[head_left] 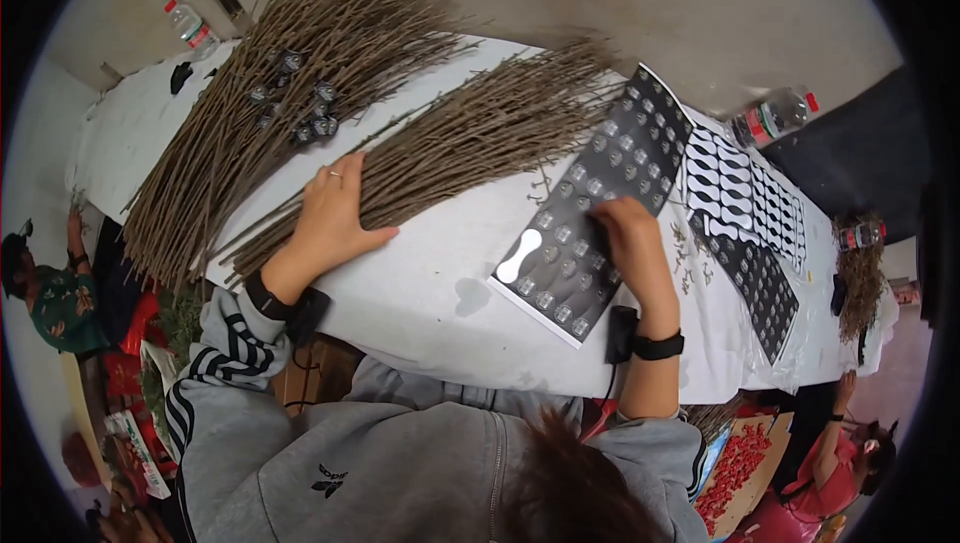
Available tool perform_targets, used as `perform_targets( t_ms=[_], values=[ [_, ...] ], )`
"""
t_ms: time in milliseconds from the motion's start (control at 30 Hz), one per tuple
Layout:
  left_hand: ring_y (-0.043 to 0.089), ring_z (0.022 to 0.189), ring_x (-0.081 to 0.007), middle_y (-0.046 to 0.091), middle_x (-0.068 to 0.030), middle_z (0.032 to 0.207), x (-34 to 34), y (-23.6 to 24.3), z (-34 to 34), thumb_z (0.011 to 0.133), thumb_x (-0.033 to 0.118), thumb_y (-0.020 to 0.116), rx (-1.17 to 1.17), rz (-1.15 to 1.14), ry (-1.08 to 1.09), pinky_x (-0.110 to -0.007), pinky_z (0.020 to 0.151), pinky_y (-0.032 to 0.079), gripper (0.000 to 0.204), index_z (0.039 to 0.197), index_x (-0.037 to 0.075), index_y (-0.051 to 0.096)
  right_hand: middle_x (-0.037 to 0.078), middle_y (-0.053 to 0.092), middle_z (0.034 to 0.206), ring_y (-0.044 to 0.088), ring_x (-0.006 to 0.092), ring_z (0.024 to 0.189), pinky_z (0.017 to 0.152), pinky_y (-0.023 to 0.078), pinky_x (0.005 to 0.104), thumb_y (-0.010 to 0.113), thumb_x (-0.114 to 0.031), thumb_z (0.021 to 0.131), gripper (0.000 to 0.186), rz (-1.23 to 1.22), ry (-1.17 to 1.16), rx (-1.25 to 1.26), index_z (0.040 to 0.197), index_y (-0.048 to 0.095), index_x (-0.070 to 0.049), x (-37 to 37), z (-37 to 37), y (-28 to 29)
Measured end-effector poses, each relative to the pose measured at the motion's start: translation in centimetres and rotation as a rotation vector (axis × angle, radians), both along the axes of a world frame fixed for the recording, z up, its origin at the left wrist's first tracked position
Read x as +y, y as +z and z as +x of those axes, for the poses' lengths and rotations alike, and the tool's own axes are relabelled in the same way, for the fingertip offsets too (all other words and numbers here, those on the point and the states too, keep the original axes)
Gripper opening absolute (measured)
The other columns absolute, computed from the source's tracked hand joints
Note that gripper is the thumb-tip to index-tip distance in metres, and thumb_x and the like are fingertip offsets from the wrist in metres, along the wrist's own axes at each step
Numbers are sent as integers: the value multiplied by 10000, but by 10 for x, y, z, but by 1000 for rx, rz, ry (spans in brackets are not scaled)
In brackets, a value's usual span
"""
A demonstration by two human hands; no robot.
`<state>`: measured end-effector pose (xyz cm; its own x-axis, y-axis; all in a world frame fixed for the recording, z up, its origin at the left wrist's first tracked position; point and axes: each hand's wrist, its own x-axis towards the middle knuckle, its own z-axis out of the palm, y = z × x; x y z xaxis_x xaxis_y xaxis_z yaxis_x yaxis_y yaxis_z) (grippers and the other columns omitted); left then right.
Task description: The person peels a white sticker from a sheet, wraps it around a thin branch, and presses a black label onto it. After repeating this process, the person peels a large black label from a different sheet and presses it onto a small white card.
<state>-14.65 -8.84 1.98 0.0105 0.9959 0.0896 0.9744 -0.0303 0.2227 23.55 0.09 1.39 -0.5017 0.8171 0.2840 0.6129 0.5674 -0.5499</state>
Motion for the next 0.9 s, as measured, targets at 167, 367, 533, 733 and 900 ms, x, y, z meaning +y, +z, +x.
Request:
perform_targets(
  t_ms=[167, 367, 533, 733, 900],
  values=[
    [430, 1193, -408, 442, -252, 1327, -8, 0, 13, 652, 395, 811, 20, 92, 12, -472, 1014, 338, 965, 1365, -66, 354, 162, 613, 878, 605, 305, 790, 718, 473, 339, 477, 59, 893, 169, 38, -218, 126, 1025, 556, -9, 7, 25, -3],
    [434, 1187, -406, 492, -250, 1263, -4, 4, 0, 767, 290, 735, -183, 211, 14, -488, 997, 346, 616, 1240, -39, 517, 115, 623, 883, 590, 174, 769, 687, 448, 261, 425, -21, 985, 132, -101, -461, 119, 1030, 548, -26, 7, 27, 4],
    [579, 1033, -338, 601, -193, 1141, 11, 8, -56, 878, 95, 613, -287, 298, 80, -392, 887, 447, 222, 1084, 22, 652, 119, 619, 853, 621, 216, 748, 679, 480, 286, 516, 64, 885, 156, -24, -424, 121, 1013, 575, -3, 0, 19, 15],
    [640, 865, -330, 653, -173, 1003, 15, -12, -98, 860, 51, 623, -219, 122, 49, -354, 771, 491, 214, 1071, 24, 644, 133, 627, 952, 635, 258, 845, 740, 499, 304, 627, 69, 793, 236, -78, -70, -4, 1014, 621, -14, -13, 8, 15],
    [643, 821, -352, 660, -175, 880, 25, 2, -87, 819, 49, 652, -193, 262, 27, -381, 734, 501, 210, 1026, 12, 648, 150, 616, 1052, 618, 325, 925, 792, 502, 345, 672, 31, 763, 268, -132, 93, -94, 1023, 620, -8, -27, -15, 22]
  ],
)
